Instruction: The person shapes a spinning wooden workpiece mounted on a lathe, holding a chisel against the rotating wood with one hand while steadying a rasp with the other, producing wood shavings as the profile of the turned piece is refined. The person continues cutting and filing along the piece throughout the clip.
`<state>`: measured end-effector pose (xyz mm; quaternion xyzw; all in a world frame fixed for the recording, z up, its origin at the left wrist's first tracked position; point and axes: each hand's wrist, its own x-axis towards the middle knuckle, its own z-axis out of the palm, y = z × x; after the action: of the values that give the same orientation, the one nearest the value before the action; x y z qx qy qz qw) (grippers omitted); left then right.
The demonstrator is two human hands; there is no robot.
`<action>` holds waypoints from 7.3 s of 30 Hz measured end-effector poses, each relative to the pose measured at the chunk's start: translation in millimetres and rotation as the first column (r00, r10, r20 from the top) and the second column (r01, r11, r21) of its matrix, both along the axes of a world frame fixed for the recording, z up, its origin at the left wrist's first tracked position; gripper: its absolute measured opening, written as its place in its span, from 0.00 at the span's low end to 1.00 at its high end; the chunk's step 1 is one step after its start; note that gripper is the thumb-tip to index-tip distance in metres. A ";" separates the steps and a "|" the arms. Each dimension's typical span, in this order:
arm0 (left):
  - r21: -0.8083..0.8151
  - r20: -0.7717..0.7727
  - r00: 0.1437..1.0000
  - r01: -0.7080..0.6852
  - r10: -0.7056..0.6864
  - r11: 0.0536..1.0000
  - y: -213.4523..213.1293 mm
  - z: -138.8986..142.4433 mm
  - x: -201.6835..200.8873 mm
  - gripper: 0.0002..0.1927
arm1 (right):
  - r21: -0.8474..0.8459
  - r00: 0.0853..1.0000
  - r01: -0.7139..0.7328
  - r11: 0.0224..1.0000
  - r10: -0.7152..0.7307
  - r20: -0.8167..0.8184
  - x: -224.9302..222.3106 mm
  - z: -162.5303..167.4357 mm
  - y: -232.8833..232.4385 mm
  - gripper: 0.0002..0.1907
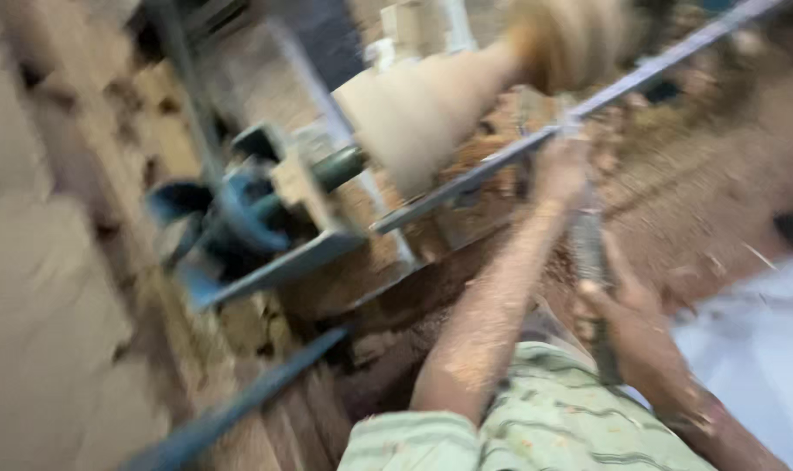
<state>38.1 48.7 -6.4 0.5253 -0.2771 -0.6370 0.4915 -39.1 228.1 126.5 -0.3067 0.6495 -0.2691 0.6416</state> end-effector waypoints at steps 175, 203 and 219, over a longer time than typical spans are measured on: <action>-0.021 0.004 1.000 -0.020 0.020 1.000 0.4 37.1 13.0 0.15 | -0.037 0.999 -0.031 0.999 0.030 -0.022 6.5 16.1 -12.0 0.45; 0.151 -0.088 0.995 -0.033 0.047 0.988 -5.1 61.2 9.8 0.12 | 0.102 0.991 -0.044 0.994 0.056 -0.123 -5.7 34.1 -33.4 0.43; 0.066 -0.249 0.968 0.020 -0.003 0.998 29.3 42.0 21.5 0.16 | 0.038 0.995 0.054 0.998 -0.057 0.083 8.9 11.4 5.2 0.43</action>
<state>59.6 78.0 35.6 0.4560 -0.1943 -0.7097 0.5007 -30.2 233.3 137.9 -0.2653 0.6348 -0.2878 0.6662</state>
